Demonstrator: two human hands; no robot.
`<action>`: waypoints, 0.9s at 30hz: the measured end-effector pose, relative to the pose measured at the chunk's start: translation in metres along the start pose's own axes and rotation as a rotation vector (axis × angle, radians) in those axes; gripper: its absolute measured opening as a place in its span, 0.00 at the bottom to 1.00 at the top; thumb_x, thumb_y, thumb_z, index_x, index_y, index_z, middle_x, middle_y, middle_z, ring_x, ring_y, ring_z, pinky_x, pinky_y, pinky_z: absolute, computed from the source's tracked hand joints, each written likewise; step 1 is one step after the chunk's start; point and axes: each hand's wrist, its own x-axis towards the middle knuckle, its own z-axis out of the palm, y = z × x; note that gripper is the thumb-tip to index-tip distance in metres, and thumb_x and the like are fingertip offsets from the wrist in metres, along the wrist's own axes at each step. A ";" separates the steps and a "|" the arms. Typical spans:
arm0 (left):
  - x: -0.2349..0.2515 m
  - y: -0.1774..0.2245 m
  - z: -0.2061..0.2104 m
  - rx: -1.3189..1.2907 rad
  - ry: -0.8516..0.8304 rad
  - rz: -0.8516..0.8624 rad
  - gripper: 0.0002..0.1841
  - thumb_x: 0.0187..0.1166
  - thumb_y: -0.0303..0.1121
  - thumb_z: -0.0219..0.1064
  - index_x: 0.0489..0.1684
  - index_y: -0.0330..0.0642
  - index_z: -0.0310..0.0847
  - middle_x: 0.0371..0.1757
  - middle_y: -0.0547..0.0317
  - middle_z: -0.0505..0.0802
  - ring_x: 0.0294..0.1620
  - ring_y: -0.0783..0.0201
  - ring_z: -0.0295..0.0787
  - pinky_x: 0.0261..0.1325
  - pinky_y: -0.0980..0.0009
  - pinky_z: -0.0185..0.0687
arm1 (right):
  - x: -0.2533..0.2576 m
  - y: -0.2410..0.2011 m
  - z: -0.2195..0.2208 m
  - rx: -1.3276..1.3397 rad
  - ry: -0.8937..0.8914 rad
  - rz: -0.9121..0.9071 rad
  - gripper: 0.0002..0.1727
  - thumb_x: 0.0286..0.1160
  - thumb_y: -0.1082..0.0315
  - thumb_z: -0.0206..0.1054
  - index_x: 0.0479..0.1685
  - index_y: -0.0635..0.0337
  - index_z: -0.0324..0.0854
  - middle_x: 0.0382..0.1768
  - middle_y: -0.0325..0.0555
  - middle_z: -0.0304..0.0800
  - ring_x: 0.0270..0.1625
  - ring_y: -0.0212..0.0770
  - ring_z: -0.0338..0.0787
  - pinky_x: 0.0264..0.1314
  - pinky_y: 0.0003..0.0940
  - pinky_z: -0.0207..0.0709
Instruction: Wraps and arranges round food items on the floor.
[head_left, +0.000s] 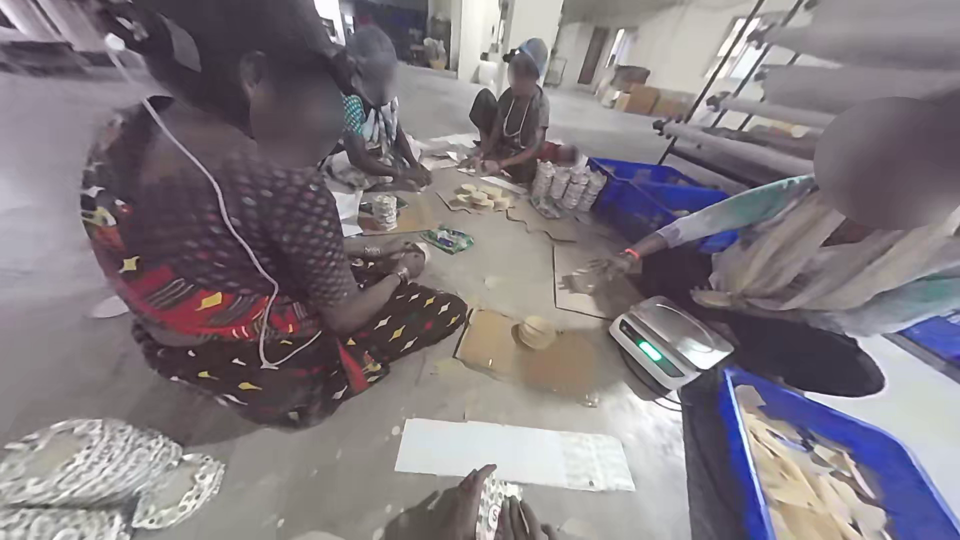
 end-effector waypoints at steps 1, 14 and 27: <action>0.005 -0.010 0.004 -0.003 0.006 0.050 0.47 0.67 0.25 0.76 0.92 0.44 0.55 0.82 0.29 0.76 0.77 0.34 0.79 0.77 0.38 0.74 | 0.006 0.007 -0.003 0.018 0.021 -0.021 0.22 0.84 0.73 0.59 0.74 0.67 0.81 0.73 0.60 0.85 0.78 0.64 0.81 0.76 0.71 0.66; -0.020 0.020 -0.002 -0.276 0.217 -0.191 0.59 0.64 0.25 0.79 0.94 0.30 0.33 0.90 0.30 0.62 0.92 0.36 0.55 0.93 0.46 0.50 | 0.002 0.011 -0.004 0.269 0.064 0.365 0.22 0.63 0.51 0.78 0.43 0.63 0.93 0.44 0.57 0.95 0.56 0.61 0.91 0.62 0.60 0.80; -0.022 0.012 0.037 -0.469 0.063 -0.692 0.31 0.72 0.56 0.77 0.64 0.40 0.86 0.63 0.43 0.91 0.70 0.47 0.85 0.75 0.44 0.75 | -0.011 0.028 0.027 0.878 -0.006 0.588 0.18 0.76 0.57 0.75 0.54 0.62 0.88 0.51 0.50 0.94 0.54 0.45 0.92 0.64 0.53 0.80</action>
